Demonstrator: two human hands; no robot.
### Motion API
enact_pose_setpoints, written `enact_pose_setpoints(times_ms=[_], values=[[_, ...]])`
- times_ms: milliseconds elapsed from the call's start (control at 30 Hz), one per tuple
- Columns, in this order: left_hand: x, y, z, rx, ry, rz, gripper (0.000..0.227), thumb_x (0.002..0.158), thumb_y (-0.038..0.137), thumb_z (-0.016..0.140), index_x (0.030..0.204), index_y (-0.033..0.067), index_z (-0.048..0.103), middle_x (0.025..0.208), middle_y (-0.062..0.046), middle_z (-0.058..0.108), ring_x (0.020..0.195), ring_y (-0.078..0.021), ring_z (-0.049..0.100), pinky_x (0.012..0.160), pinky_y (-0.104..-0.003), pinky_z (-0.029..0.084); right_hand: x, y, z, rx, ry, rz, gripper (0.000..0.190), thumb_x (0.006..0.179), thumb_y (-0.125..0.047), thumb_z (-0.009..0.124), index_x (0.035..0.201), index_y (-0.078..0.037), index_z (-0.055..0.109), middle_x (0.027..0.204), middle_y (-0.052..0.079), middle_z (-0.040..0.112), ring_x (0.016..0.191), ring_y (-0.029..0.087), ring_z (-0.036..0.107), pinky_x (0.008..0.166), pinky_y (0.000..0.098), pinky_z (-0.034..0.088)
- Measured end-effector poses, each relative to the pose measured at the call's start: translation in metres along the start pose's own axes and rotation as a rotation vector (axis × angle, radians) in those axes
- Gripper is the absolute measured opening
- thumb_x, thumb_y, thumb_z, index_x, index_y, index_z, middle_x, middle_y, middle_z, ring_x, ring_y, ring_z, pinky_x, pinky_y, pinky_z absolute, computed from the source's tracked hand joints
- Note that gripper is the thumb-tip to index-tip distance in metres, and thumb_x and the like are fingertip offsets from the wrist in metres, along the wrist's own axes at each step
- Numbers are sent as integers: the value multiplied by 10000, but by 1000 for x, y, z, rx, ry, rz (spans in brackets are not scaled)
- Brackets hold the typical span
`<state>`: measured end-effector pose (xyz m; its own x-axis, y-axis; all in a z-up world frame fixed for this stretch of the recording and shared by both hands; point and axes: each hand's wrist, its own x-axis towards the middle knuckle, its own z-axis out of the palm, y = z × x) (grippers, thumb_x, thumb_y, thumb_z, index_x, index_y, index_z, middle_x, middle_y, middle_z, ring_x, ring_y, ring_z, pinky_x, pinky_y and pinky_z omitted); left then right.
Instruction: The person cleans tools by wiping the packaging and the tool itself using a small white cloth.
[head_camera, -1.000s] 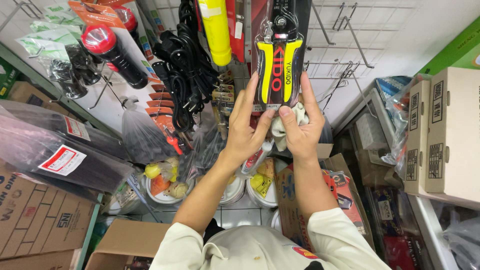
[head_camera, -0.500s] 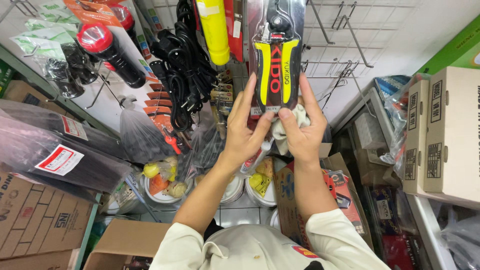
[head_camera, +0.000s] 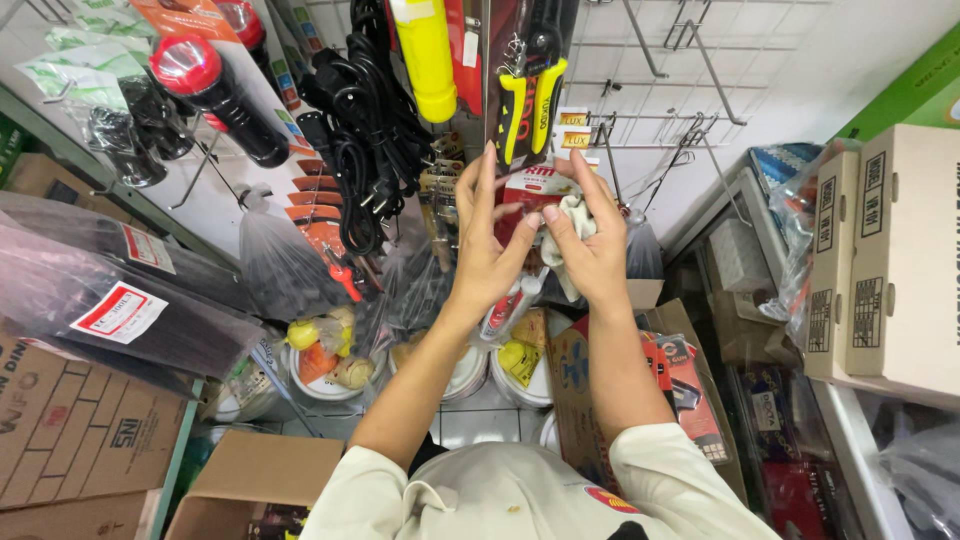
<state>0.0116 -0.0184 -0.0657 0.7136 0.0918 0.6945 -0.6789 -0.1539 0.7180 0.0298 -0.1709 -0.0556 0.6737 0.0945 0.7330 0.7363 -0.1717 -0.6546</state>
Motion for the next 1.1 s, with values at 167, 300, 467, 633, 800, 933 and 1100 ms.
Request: enact_pose_setpoints(times_ms=[167,300,467,633,800,933,1100], values=[[-10,8,1,98,89,37,823,972,30,703,1648,86,236,1666,-199,174,1456,-321,445,1104,-388,529,-16,-2,-2,-33,117,-24,497,985,-45,679,1458,24,542,1419,162,583,1302,223,567,1116,345,455],[-33,15,1,165,116,77,756,946,24,687,1607,39,320,1647,-199,220,1471,-346,438,1132,-404,500,-44,-3,-6,34,217,-45,373,1003,-45,663,1363,28,597,1263,135,635,1166,192,586,1052,319,478],[-69,18,7,128,-7,29,607,995,127,634,1552,5,427,1595,-226,379,1482,-370,446,1207,-444,431,-81,-2,0,222,243,93,274,1010,-113,625,1256,7,630,1172,114,627,1034,163,635,903,297,557],[-114,19,8,26,-177,-22,661,1092,377,467,1584,-47,343,1627,-253,378,1543,-406,372,1290,-475,291,-111,-2,25,317,178,58,356,1059,-308,554,1226,1,619,1134,127,629,1010,190,602,931,333,512],[-139,21,-7,10,-45,-151,672,1106,378,412,1604,-52,275,1652,-250,362,1551,-412,368,1297,-466,255,-136,-8,66,349,77,111,567,1073,-489,406,1251,13,602,1215,169,594,1127,255,577,1034,388,455],[-153,33,-36,100,58,-167,631,1105,320,467,1595,-46,312,1658,-266,366,1560,-420,369,1305,-476,258,-156,-15,96,367,-20,91,599,1076,-514,373,1321,7,540,1334,198,552,1263,297,529,1137,436,405],[-169,54,-70,155,147,-39,568,1070,249,500,1553,-34,406,1653,-255,380,1567,-419,387,1325,-493,280,-190,-32,125,452,-74,94,624,1075,-523,345,1420,-15,456,1446,198,479,1359,303,476,1211,470,350]])
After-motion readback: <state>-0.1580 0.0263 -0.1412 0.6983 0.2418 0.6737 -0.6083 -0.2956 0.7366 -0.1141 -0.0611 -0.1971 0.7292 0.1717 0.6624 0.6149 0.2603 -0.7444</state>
